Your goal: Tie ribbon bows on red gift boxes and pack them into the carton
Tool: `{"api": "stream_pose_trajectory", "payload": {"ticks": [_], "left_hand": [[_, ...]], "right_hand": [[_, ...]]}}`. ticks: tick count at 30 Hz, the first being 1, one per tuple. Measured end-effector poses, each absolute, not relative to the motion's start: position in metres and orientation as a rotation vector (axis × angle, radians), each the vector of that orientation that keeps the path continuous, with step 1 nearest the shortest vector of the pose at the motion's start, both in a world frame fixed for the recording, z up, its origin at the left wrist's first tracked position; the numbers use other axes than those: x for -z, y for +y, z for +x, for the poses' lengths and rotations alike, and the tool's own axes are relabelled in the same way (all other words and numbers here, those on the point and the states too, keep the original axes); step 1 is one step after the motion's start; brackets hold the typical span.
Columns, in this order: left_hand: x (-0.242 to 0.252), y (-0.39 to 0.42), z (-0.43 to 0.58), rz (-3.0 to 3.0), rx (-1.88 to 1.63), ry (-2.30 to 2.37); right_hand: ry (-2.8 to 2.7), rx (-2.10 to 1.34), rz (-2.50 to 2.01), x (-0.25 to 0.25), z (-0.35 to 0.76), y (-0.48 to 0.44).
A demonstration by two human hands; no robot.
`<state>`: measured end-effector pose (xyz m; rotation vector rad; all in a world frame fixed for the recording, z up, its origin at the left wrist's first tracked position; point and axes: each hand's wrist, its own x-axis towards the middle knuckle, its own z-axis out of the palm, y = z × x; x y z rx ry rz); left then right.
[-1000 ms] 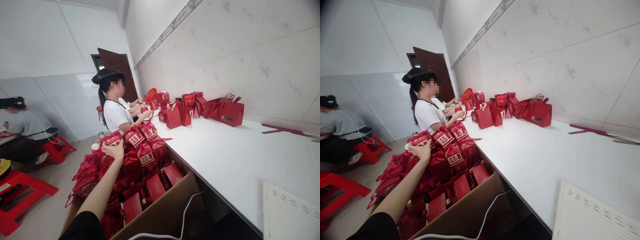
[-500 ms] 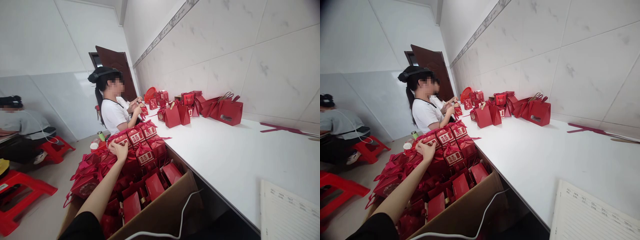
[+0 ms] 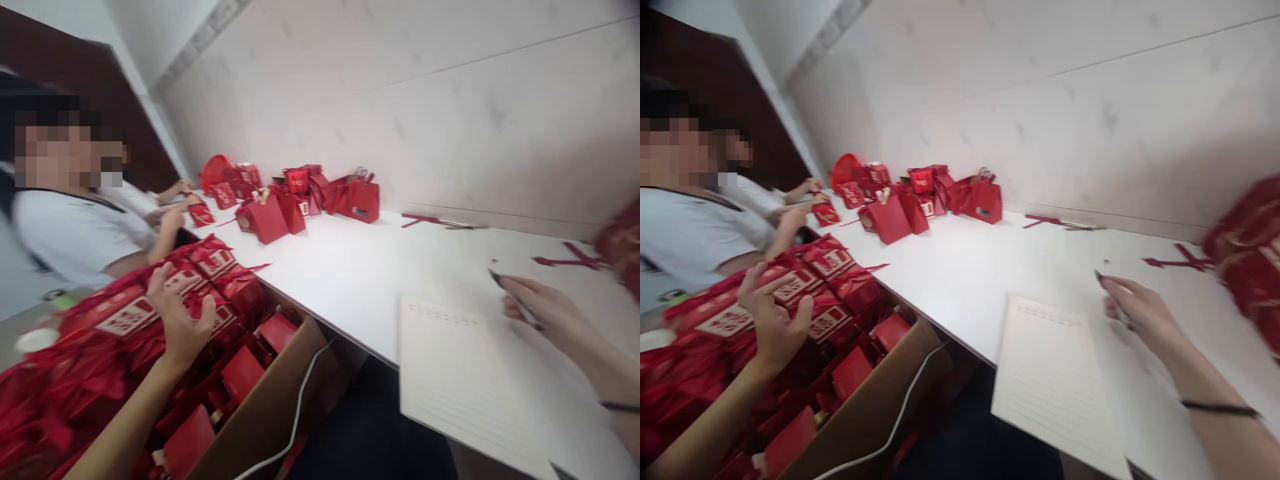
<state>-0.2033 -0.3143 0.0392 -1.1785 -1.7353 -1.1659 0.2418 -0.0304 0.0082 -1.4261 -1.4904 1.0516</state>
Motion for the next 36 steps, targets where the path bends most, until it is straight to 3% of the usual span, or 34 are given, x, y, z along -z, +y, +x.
{"api": "stream_pose_trajectory", "payload": {"ticks": [5,8,11,18,27,36], "left_hand": [[-0.036,-0.244,-0.129,-2.08,1.275,-1.67],[-0.026,-0.214,-0.065,-2.928,0.938,-1.396],[-0.015,-0.196,-0.012,-3.309,0.641,-1.038],[0.002,-0.158,0.035,-3.426,0.597,-0.913],[0.005,-0.14,0.068,-3.343,0.292,-1.133],[0.042,-0.135,0.064,-3.071,0.446,-0.841]], "right_hand": [[-1.219,-1.389,-1.181,-0.014,0.227,-0.041],[-1.119,-1.507,-1.104,-0.01,0.223,-0.038],[-1.052,-1.578,-1.025,-0.007,0.222,-0.036],[-1.034,-1.54,-0.89,-0.01,0.213,-0.037],[-1.127,-1.343,-0.928,0.011,0.219,-0.045],[-1.167,-1.185,-1.201,0.019,0.237,-0.036]]}}
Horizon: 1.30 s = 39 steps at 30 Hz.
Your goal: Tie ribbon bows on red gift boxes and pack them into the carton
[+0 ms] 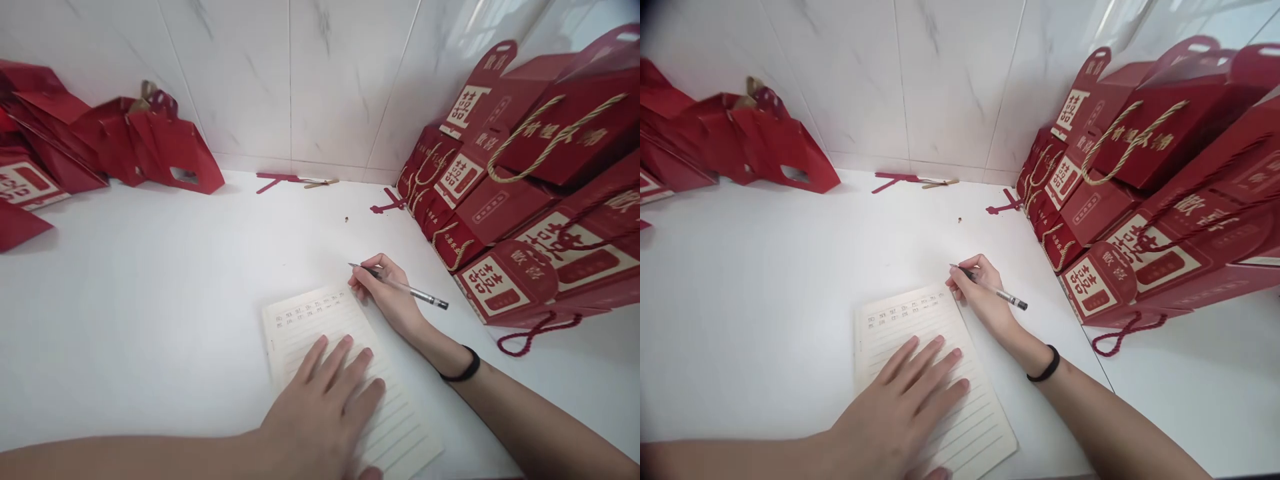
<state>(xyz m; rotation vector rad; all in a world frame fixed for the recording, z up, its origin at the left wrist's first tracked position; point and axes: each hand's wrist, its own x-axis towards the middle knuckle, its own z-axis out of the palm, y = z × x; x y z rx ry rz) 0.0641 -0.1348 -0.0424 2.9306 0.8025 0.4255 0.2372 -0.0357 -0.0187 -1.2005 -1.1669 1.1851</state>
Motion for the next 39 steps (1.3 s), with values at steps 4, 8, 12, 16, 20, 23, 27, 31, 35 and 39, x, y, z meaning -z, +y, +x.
{"api": "stream_pose_trajectory", "payload": {"ticks": [4,8,12,16,20,23,27,31,35,39], "left_hand": [[0.05,-0.134,0.067,3.064,-0.647,0.83],[0.042,-0.131,0.068,3.128,-0.701,0.83],[0.037,-0.128,0.067,3.149,-0.711,0.818],[0.04,-0.128,0.067,3.156,-0.715,0.825],[0.042,-0.13,0.067,3.137,-0.737,0.827],[0.041,-0.13,0.067,3.135,-0.738,0.822],[0.039,-0.13,0.067,3.136,-0.726,0.822],[0.04,-0.131,0.067,3.13,-0.726,0.835],[0.043,-0.132,0.068,3.113,-0.764,0.859],[0.042,-0.13,0.068,3.145,-0.723,0.825]], "right_hand": [[-1.21,-1.112,-1.358,0.013,0.233,-0.04],[-1.343,-1.019,-1.41,0.014,0.235,-0.047],[-1.412,-0.995,-1.442,0.015,0.236,-0.048],[-1.414,-1.003,-1.478,0.015,0.234,-0.047],[-1.443,-1.006,-1.486,0.014,0.233,-0.048],[-1.423,-0.983,-1.501,0.012,0.233,-0.048],[-1.441,-0.969,-1.508,0.012,0.233,-0.048],[-1.426,-0.962,-1.513,0.011,0.232,-0.048],[-1.423,-0.954,-1.515,0.012,0.232,-0.049],[-1.435,-0.943,-1.525,0.012,0.231,-0.05]]}}
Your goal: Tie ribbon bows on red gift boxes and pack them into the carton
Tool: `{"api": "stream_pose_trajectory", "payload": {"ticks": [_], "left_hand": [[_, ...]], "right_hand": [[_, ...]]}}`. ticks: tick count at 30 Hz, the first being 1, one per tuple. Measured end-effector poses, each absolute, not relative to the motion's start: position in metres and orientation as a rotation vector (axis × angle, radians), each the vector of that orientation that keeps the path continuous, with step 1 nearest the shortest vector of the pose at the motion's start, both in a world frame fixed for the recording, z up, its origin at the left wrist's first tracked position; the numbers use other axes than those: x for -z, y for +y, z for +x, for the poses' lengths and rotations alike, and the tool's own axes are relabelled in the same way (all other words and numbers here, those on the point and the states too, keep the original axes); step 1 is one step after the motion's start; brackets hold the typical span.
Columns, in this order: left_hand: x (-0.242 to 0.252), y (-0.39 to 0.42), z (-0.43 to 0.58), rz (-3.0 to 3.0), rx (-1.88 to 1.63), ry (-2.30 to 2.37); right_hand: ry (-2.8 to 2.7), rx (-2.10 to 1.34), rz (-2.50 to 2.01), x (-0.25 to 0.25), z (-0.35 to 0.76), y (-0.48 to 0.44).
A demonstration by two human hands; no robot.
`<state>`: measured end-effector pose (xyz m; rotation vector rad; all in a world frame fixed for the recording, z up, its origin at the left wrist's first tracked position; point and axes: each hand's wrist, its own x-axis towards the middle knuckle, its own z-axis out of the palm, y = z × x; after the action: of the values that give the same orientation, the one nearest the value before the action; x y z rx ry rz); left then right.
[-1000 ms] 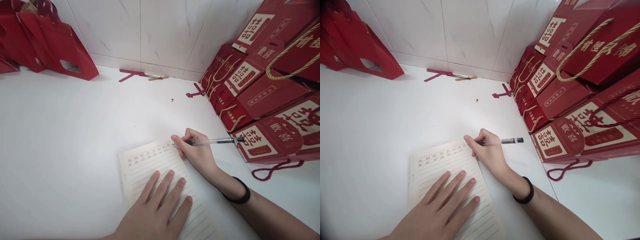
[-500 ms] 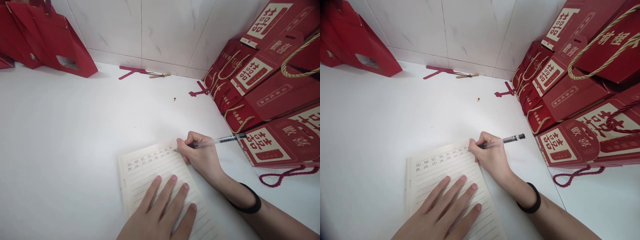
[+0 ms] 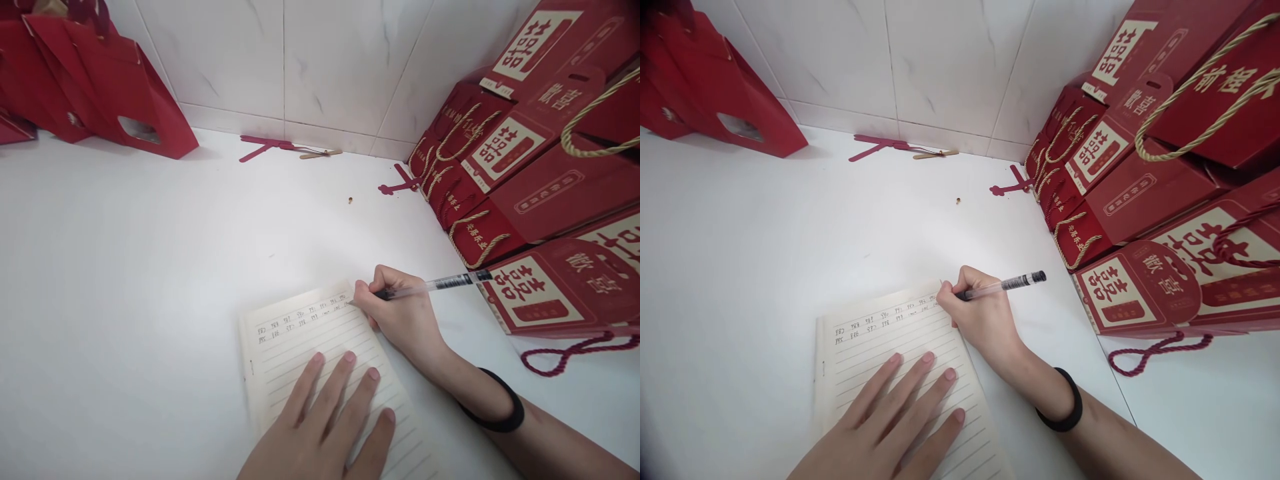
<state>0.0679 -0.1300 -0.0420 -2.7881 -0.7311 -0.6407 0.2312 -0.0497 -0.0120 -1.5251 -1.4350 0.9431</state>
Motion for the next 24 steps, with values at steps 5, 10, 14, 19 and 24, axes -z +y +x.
{"api": "stream_pose_trajectory", "payload": {"ticks": [5,10,14,19,24], "left_hand": [[0.039,-0.129,0.067,-2.784,0.627,-0.722],[0.04,-0.129,0.068,-2.785,0.663,-0.745],[0.04,-0.129,0.067,-2.776,0.68,-0.745],[0.049,-0.13,0.069,-2.743,0.727,-0.735],[0.027,-0.125,0.071,-2.836,0.863,-0.746]], "right_hand": [[-1.433,-0.929,-1.543,0.012,0.231,-0.048],[-1.464,-0.917,-1.508,0.014,0.232,-0.049],[-1.321,-0.91,-1.434,0.013,0.236,-0.048],[-1.058,-1.077,-1.274,0.019,0.243,-0.032],[-1.032,-1.101,-1.288,0.026,0.246,-0.021]]}}
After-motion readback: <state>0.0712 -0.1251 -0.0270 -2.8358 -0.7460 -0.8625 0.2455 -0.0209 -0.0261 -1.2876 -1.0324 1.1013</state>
